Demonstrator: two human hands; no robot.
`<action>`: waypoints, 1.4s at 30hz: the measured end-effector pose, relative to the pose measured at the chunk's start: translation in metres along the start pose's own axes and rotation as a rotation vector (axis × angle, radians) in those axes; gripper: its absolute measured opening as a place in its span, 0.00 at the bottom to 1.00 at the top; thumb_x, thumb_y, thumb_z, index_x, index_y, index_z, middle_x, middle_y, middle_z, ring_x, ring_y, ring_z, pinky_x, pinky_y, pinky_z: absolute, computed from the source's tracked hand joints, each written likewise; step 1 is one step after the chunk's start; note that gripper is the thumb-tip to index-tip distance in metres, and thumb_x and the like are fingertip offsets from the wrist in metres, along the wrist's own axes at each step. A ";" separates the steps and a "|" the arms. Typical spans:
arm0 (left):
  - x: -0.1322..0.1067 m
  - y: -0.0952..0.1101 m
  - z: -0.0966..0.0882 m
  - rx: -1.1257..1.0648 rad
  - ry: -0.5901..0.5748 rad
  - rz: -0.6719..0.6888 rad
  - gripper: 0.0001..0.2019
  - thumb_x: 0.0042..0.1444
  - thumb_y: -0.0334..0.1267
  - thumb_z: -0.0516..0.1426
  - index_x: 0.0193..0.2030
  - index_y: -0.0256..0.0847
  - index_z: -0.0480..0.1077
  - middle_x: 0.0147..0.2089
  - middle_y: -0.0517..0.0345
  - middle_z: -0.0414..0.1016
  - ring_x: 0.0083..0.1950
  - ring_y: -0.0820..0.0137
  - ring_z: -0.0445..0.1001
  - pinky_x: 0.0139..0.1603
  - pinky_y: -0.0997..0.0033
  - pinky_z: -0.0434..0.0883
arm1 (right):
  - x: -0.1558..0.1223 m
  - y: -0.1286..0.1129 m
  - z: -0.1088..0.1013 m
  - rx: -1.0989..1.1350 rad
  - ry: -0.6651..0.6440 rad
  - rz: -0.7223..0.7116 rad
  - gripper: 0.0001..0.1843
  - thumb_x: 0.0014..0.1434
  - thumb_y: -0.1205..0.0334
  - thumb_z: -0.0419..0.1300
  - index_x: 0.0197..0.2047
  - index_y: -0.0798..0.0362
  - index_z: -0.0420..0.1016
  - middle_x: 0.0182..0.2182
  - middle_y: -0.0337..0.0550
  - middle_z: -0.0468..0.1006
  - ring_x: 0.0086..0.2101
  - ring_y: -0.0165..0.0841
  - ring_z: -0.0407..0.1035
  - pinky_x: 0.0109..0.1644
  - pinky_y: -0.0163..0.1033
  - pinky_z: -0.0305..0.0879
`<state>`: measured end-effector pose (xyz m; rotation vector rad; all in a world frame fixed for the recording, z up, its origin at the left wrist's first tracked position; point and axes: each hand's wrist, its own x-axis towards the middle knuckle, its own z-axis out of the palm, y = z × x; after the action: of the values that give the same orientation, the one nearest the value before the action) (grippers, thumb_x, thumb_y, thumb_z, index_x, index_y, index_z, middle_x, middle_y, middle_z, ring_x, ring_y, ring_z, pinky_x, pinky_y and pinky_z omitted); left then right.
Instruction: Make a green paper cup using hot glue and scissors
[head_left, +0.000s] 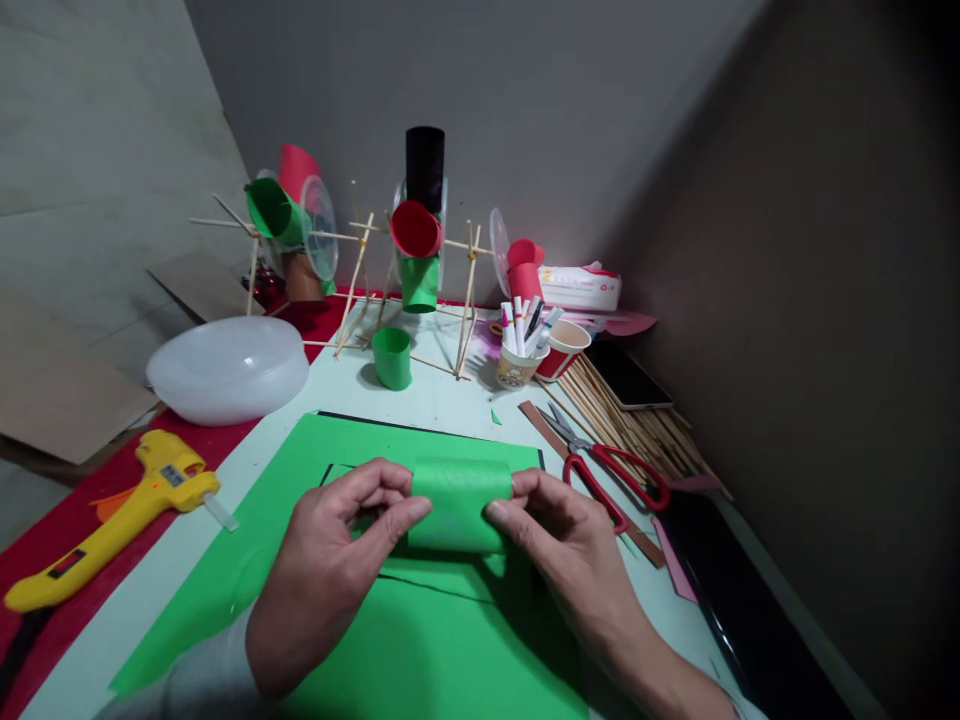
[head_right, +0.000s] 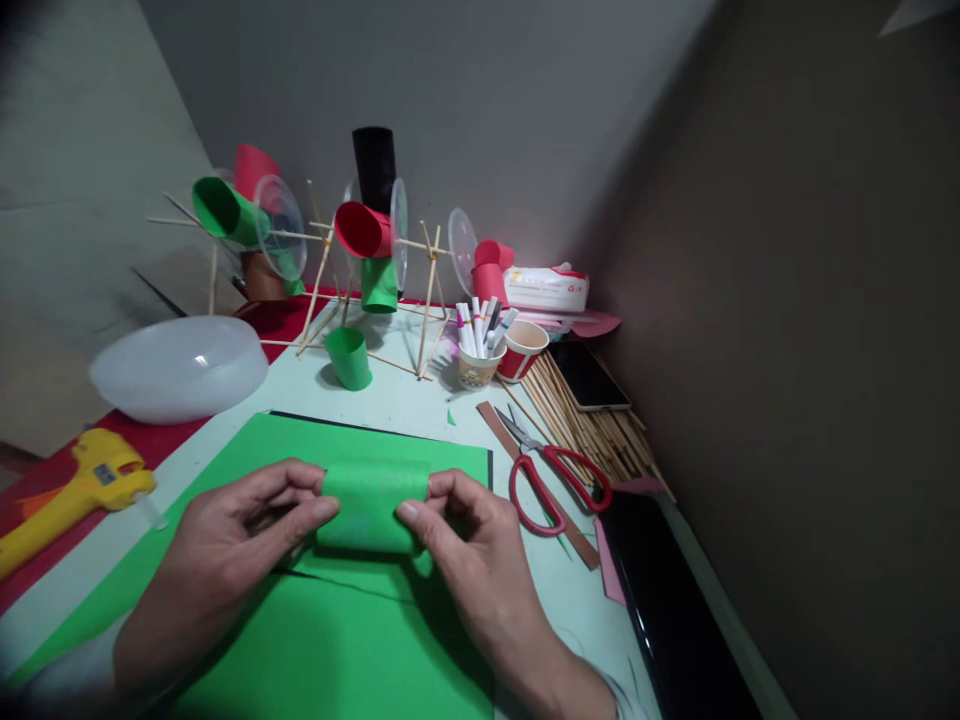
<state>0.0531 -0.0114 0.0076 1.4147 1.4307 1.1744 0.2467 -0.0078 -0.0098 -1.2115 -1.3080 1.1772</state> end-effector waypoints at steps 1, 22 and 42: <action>0.001 0.001 0.000 -0.003 -0.011 -0.013 0.09 0.50 0.45 0.62 0.29 0.42 0.72 0.22 0.63 0.70 0.26 0.73 0.68 0.25 0.77 0.63 | 0.001 0.000 0.000 0.018 -0.006 0.015 0.13 0.54 0.54 0.68 0.30 0.53 0.71 0.21 0.32 0.66 0.23 0.26 0.58 0.26 0.32 0.56; 0.013 -0.002 0.001 -0.044 0.001 -0.042 0.06 0.37 0.41 0.67 0.20 0.43 0.77 0.26 0.56 0.75 0.31 0.66 0.73 0.33 0.71 0.71 | -0.001 -0.002 -0.005 -0.397 0.082 -0.613 0.08 0.62 0.69 0.63 0.32 0.51 0.70 0.23 0.34 0.70 0.24 0.28 0.63 0.29 0.33 0.60; 0.008 -0.022 -0.001 -0.320 -0.214 -0.298 0.18 0.44 0.45 0.71 0.33 0.38 0.70 0.22 0.71 0.60 0.21 0.81 0.54 0.20 0.81 0.52 | -0.001 0.004 -0.006 -0.205 0.073 -0.384 0.08 0.60 0.62 0.65 0.43 0.53 0.75 0.30 0.39 0.79 0.30 0.31 0.74 0.35 0.34 0.69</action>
<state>0.0455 -0.0027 -0.0127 1.0306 1.1934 0.9772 0.2527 -0.0088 -0.0131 -1.0726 -1.5506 0.7320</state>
